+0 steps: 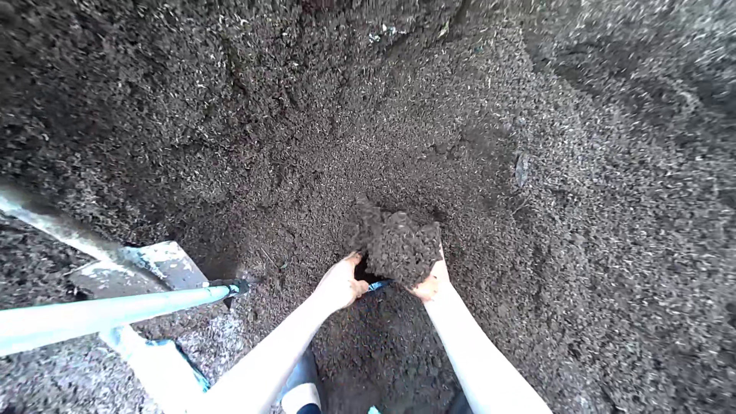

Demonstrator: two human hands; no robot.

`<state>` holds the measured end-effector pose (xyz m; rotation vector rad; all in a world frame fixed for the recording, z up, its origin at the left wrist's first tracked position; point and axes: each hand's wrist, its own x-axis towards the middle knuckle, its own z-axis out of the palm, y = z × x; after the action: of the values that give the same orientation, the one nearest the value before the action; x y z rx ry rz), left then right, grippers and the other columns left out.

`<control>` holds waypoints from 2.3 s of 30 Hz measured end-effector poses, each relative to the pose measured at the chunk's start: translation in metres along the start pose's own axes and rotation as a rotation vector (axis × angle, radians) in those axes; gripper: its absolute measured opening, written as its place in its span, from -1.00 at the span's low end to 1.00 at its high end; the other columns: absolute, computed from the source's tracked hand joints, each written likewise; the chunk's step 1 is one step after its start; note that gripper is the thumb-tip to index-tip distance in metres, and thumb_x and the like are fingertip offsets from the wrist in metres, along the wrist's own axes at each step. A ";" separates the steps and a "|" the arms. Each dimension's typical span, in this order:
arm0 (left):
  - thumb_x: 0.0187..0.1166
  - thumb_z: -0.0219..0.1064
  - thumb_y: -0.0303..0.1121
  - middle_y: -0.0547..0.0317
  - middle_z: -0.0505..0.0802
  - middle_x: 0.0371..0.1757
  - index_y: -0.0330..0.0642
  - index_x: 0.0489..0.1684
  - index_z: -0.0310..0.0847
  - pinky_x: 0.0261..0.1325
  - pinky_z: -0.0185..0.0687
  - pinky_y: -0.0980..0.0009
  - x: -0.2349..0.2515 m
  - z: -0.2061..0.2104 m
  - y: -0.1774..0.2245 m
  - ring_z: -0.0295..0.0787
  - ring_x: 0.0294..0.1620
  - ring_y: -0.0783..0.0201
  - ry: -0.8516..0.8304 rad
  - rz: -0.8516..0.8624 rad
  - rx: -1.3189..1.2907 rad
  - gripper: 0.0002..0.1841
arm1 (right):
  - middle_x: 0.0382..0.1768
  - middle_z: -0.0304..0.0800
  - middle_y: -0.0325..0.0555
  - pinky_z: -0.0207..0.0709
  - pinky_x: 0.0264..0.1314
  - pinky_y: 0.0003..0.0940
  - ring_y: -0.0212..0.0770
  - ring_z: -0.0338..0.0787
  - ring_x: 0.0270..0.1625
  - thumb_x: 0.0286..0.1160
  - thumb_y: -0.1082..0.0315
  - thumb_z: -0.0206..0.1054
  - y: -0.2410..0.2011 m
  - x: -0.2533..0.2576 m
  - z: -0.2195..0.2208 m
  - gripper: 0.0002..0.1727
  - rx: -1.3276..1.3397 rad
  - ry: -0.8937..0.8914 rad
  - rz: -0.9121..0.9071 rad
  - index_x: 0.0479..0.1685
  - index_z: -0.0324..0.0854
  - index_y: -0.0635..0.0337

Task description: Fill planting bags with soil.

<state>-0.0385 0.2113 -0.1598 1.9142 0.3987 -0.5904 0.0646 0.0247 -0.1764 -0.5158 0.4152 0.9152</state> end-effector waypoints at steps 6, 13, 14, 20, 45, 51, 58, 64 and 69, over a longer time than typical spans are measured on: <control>0.43 0.47 -0.47 -0.26 0.58 0.60 -0.33 0.76 0.20 0.72 0.30 -0.05 -0.020 0.008 0.006 0.49 0.66 -0.07 0.087 -0.041 0.024 -0.20 | 0.14 0.79 0.03 0.77 0.11 -0.16 -0.15 0.84 0.07 0.89 0.22 -0.08 0.027 -0.036 0.034 -0.56 -0.565 0.130 -0.167 0.58 0.39 0.16; 0.48 0.46 -0.44 -0.02 0.31 0.86 -0.18 0.90 0.00 0.83 0.17 0.09 -0.024 0.010 -0.009 0.31 0.80 0.10 0.105 0.022 0.037 -0.09 | 0.65 0.36 0.26 0.50 0.58 -0.05 0.06 0.55 0.59 0.71 -0.07 0.23 0.021 -0.031 0.039 -0.28 -1.841 0.312 -0.223 0.65 0.35 0.29; 0.50 0.44 -0.44 0.02 0.27 0.88 -0.17 0.91 -0.01 0.83 0.16 0.10 -0.026 0.010 -0.009 0.29 0.82 0.13 0.098 0.021 0.039 -0.09 | 0.59 0.43 0.31 0.45 0.60 0.07 0.16 0.56 0.58 0.69 -0.13 0.23 0.021 -0.024 0.032 -0.27 -2.056 0.308 -0.134 0.60 0.42 0.29; 0.50 0.40 -0.46 0.05 0.43 0.79 -0.03 0.90 0.09 0.68 0.42 0.04 -0.071 -0.001 0.001 0.50 0.68 0.11 0.161 0.020 -0.023 -0.14 | 0.08 0.82 0.07 0.60 0.29 0.09 0.01 0.81 0.15 0.71 0.08 0.23 0.026 -0.042 0.050 -0.62 -2.122 0.159 -0.104 0.13 0.73 0.21; 0.51 0.34 -0.51 0.08 0.36 0.84 -0.21 0.77 0.32 0.81 0.21 0.13 -0.038 0.000 -0.027 0.31 0.81 0.18 0.137 0.036 0.065 -0.30 | 0.18 0.76 0.06 0.75 0.14 0.21 0.13 0.82 0.18 0.72 -0.21 0.05 -0.020 0.031 0.013 -0.47 -0.281 0.099 -0.066 0.38 0.48 -0.06; 0.48 0.42 -0.46 -0.01 0.46 0.78 -0.24 0.73 0.35 0.75 0.30 0.00 -0.036 0.006 -0.022 0.42 0.74 0.08 0.201 0.035 0.012 -0.30 | 0.21 0.75 0.08 0.76 0.17 -0.05 -0.07 0.82 0.16 0.80 0.30 0.13 0.028 -0.016 0.057 -0.52 -1.019 0.108 -0.024 0.65 0.31 0.14; 0.55 0.36 -0.43 -0.13 0.51 0.72 -0.22 0.80 0.25 0.75 0.27 -0.08 -0.034 0.004 -0.036 0.43 0.73 -0.04 0.152 0.050 0.078 -0.28 | 0.54 0.51 0.29 0.53 0.43 0.27 0.24 0.65 0.48 0.72 -0.24 0.10 0.041 -0.003 0.053 -0.28 -2.452 0.277 0.084 0.50 0.51 0.21; 0.59 0.32 -0.43 0.01 0.59 0.68 -0.04 0.84 0.24 0.62 0.40 -0.18 -0.093 -0.014 -0.008 0.58 0.61 -0.03 0.163 0.097 0.040 -0.28 | 0.08 0.82 0.11 0.60 0.14 0.28 0.16 0.81 0.18 0.83 0.05 0.04 0.053 -0.063 0.078 -0.56 -2.554 0.153 -0.070 0.00 0.72 0.19; 0.55 0.32 -0.54 0.13 0.44 0.81 -0.09 0.83 0.26 0.61 0.40 -0.19 -0.091 0.010 -0.035 0.52 0.66 0.01 0.193 0.136 0.068 -0.27 | 0.17 0.79 0.14 0.60 0.24 0.25 0.15 0.79 0.25 0.83 0.09 0.04 0.066 -0.045 0.033 -0.58 -2.419 0.277 -0.129 0.13 0.71 0.22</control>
<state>-0.1337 0.2154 -0.1377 2.0525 0.3708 -0.3348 -0.0111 0.0481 -0.1415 -2.7999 -0.7797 0.7989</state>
